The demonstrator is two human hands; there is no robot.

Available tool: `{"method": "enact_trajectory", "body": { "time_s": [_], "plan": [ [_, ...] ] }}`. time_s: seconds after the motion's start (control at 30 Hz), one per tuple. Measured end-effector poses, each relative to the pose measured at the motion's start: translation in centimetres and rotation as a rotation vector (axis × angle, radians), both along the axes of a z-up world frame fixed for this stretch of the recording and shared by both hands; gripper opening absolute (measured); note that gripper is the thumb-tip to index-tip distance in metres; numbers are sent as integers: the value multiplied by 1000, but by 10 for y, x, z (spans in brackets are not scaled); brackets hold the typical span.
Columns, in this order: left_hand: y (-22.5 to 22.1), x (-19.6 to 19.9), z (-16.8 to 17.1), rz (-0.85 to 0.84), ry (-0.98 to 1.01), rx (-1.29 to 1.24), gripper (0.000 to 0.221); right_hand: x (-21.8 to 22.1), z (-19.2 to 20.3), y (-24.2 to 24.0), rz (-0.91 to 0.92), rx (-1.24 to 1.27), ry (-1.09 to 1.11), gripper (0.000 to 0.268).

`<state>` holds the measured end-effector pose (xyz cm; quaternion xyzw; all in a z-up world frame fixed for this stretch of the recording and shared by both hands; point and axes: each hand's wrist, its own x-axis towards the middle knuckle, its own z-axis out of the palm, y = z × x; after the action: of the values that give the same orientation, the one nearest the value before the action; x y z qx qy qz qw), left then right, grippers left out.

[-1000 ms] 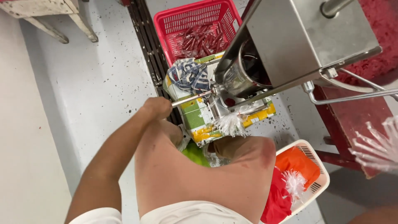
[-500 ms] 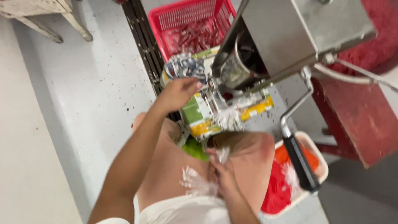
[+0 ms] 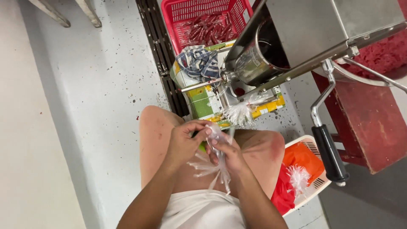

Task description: Operating a manual sausage stuffer to fill casings with meat mixture

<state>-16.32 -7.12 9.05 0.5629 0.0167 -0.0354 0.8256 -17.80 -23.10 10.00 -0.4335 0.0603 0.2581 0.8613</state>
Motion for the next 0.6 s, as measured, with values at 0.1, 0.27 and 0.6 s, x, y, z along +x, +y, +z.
{"method": "enact_trajectory", "body": {
  "time_s": [0.1,0.27,0.6],
  "plan": [
    [5,0,19,110,56,277,15,-15,-21,0,-91,-110,-32,27],
    [9,0,25,47,108,82,31,-20,-8,13,-195,-186,-8,25],
    [-11,-24,36,237,229,193,8,-19,-13,19,-262,-253,-69,22]
  ]
}}
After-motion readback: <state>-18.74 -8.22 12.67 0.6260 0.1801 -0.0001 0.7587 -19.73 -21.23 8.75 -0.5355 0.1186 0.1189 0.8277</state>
